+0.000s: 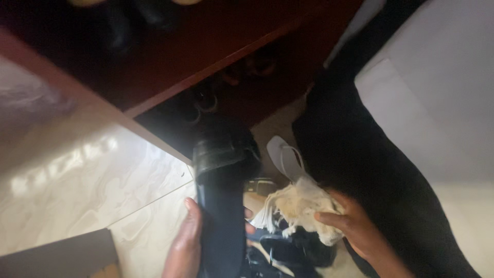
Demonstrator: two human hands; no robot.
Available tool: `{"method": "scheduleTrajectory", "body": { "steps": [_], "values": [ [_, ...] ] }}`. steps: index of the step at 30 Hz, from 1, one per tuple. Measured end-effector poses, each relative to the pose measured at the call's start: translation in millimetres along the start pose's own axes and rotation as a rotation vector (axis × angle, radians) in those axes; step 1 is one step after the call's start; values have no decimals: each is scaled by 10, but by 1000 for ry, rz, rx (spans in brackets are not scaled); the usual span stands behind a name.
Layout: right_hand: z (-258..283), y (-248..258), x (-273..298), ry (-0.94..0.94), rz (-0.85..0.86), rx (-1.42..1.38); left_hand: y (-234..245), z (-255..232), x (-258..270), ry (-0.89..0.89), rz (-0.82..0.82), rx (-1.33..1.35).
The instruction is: The person sits on the floor and wipes a pair of black sandals with a cloth. They clean the soles and straps, then place the sandals back on the floor among other footwear.
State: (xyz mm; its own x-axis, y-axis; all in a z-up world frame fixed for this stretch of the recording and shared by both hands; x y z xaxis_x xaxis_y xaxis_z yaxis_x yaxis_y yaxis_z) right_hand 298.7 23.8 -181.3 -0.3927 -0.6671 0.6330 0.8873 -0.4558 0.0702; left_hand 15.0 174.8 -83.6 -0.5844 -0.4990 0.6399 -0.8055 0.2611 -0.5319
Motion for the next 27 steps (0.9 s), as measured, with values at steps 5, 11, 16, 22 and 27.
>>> {"method": "scheduleTrajectory", "body": {
  "steps": [5, 11, 16, 22, 27],
  "values": [
    [-97, -173, -397, 112, 80, 2, 335, 215, -165, 50, -270, 114],
    [91, -246, -219, 221, -7, -63, 122, 501, -952, 68, -17, 188],
    [258, -853, -138, 410, 86, 32, 323, 1019, -1596, -43, 31, -5],
    [26, -1801, 404, 948, -54, 751, 355, 1373, -1808, 217, 253, 362],
    [181, -1167, -314, 712, -336, 648, 349, 1304, -1690, -96, 180, -46]
  ]
}}
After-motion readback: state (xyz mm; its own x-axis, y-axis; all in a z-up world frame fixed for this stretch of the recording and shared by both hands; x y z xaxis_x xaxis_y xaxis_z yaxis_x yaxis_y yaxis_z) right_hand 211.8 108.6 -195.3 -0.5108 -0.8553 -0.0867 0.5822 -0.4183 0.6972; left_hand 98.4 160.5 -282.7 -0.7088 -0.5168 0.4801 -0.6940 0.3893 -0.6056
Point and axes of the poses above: each hand's wrist, its own x-axis away from the middle knuckle, its own y-axis out of the back of the hand, z = x × y, the point moved 10 cm from there along -x, towards the middle knuckle, and after that the axes turned 2 degrees about y, right-handed, at the moved point
